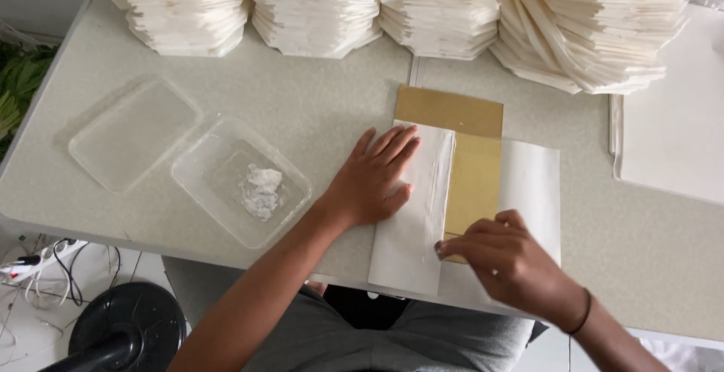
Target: Folding and gluing paper bags with cardboard inserts at a packaging station.
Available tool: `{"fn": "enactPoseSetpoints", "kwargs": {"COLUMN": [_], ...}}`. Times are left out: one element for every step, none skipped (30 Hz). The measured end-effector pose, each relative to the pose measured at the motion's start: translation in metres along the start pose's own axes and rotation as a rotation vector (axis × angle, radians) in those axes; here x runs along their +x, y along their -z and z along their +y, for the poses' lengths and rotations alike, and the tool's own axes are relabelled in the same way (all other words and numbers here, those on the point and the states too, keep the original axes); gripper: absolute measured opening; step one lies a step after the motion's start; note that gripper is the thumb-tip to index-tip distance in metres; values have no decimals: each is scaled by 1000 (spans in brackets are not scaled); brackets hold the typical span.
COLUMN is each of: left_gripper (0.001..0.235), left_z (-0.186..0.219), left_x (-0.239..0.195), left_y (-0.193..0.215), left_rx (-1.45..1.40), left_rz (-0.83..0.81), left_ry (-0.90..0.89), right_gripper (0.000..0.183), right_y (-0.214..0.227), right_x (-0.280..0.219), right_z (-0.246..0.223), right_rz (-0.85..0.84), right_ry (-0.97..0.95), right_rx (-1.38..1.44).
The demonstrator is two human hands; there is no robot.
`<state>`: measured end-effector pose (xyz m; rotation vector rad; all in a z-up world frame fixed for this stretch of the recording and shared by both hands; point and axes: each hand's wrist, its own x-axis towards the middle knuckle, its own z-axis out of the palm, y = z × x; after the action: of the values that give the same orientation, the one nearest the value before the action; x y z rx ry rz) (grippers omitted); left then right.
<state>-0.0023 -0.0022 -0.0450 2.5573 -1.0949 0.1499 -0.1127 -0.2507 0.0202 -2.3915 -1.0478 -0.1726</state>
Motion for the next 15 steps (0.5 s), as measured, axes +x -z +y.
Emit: {"fn": "enactPoseSetpoints", "kwargs": {"left_gripper": [67, 67, 67, 65, 64, 64, 65, 67, 67, 67, 67, 67, 68, 70, 70], "left_z": [0, 0, 1, 1, 1, 1, 1, 0, 0, 0, -1, -3, -4, -5, -5], "left_x": [0, 0, -1, -2, -1, -1, -1, -1, -1, -1, -2, -2, -1, -1, -2], "left_y": [0, 0, 0, 0, 1, 0, 0, 0, -1, -2, -3, -4, -7, -9, -10], "left_rx": [-2, -4, -7, 16, 41, 40, 45, 50, 49, 49, 50, 50, 66, 82, 80], "left_rz": [3, 7, 3, 25, 49, 49, 29, 9, 10, 19, 27, 29, 27, 26, 27], "left_ry": [-1, -2, -1, -10, -21, -21, -15, -9, -8, -13, -16, -13, -20, -27, -25], "right_gripper": [24, 25, 25, 24, 23, 23, 24, 25, 25, 33, 41, 41, 33, 27, 27], "right_y": [-2, -5, -8, -10, -12, -14, -16, -18, -20, -23, -25, -26, -27, -27, -28], "right_x": [1, 1, 0, -1, -1, -3, -5, -7, -9, -12, -14, -16, -19, -21, -25], "right_z": [-6, -11, -13, -15, -16, -15, -15, -14, -18, -21, -25, -30, -35, -41, -42], "right_rz": [-3, -7, -9, 14, 38, 38, 16, -5, -6, -32, -58, -60, -66, -73, -77], "right_ry": [32, 64, 61, 70, 80, 79, 79, 80, 80, 72, 66, 68, 80, 92, 93], "right_rx": [-14, -29, -26, -91, -160, -160, -193, -227, -227, -215, -202, -201, -216, -230, -230]}}
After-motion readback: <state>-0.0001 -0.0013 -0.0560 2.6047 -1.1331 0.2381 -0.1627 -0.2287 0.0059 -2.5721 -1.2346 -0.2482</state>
